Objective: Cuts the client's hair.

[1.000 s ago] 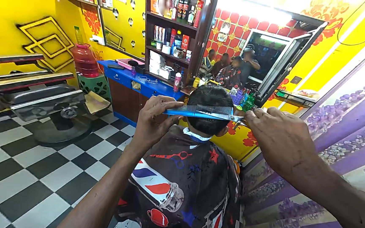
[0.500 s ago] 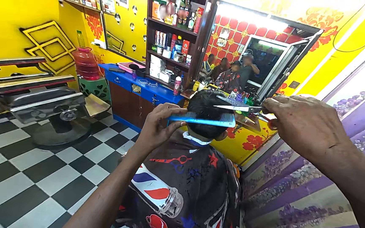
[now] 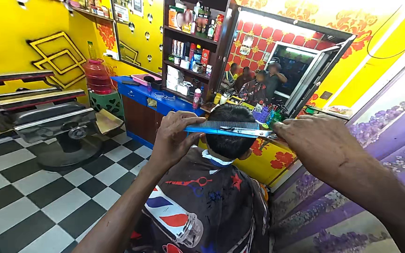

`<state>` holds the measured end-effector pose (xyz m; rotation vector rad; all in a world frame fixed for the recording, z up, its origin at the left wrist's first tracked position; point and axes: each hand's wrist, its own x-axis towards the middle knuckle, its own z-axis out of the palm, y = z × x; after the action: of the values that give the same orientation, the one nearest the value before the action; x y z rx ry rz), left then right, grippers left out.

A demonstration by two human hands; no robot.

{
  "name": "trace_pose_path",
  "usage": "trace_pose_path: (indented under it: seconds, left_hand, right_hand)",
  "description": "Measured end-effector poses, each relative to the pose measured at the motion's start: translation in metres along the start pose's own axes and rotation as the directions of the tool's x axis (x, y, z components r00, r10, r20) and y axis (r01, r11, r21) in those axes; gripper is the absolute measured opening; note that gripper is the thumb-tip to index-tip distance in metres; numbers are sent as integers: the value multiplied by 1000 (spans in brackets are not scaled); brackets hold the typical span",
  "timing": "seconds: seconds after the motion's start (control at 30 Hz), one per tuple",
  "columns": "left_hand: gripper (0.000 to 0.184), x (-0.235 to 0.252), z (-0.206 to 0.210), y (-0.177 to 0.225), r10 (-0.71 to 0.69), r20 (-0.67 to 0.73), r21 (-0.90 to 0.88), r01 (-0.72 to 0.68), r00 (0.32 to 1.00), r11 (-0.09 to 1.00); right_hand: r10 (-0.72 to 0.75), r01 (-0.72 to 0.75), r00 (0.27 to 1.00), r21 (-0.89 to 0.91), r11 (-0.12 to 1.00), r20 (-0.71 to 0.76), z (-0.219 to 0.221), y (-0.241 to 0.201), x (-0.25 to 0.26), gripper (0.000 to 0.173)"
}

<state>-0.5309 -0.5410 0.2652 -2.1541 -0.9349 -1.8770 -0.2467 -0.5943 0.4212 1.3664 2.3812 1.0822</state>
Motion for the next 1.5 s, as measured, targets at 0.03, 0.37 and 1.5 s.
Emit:
trace_pose_path:
  seconds: [0.03,0.37,1.5]
  left_hand:
    - [30,0,-1,0,-2,2,-1,2,1000,1000]
    - [32,-7,1,3,19,-1,-20,-19,1000,1000]
    - [75,11,-3,2,-29,27,-87,31,999,996]
  right_hand:
    - [16,-16,1000,-4,1000,-6,-1,0,-3,23]
    - [41,-40,999,31,999,-26,4,3,-1,25]
    - [-102,100,995,-82,992,-17,-12,34,16,28]
